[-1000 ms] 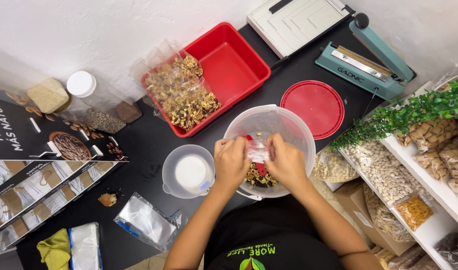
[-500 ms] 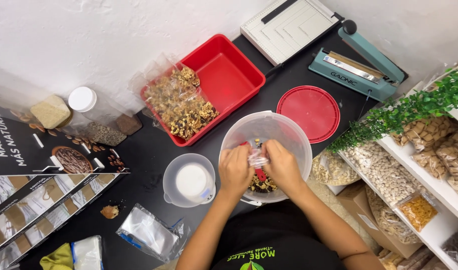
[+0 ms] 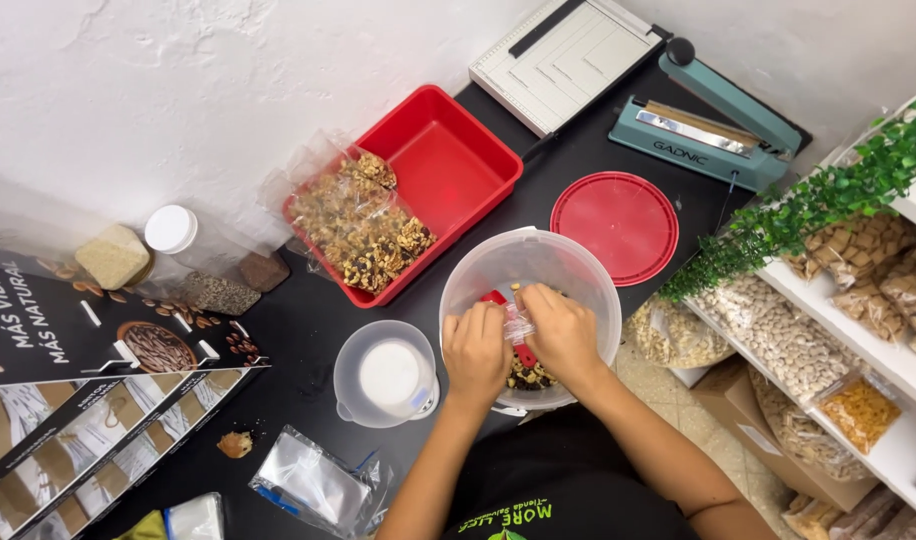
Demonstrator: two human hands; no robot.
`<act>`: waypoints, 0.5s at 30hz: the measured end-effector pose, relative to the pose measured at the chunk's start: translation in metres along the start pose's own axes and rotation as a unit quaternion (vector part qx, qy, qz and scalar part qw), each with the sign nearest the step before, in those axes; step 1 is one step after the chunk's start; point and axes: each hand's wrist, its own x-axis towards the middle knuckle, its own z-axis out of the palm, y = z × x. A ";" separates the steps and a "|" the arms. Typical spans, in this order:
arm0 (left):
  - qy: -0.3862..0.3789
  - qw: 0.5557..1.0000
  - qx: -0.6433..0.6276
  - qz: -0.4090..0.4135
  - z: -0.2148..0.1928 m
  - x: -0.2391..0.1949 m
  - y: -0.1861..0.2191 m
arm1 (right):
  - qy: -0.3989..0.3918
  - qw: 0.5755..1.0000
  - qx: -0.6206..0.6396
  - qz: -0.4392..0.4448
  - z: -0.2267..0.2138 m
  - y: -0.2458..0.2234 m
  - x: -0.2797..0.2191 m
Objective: The person is portioning a snack mix from a large white bucket into small individual plastic bags using a red scoop and their hands.
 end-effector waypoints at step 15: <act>-0.282 0.926 -0.041 -0.249 -0.011 0.037 -0.048 | -0.193 0.979 -0.064 -0.008 -0.044 0.032 -0.019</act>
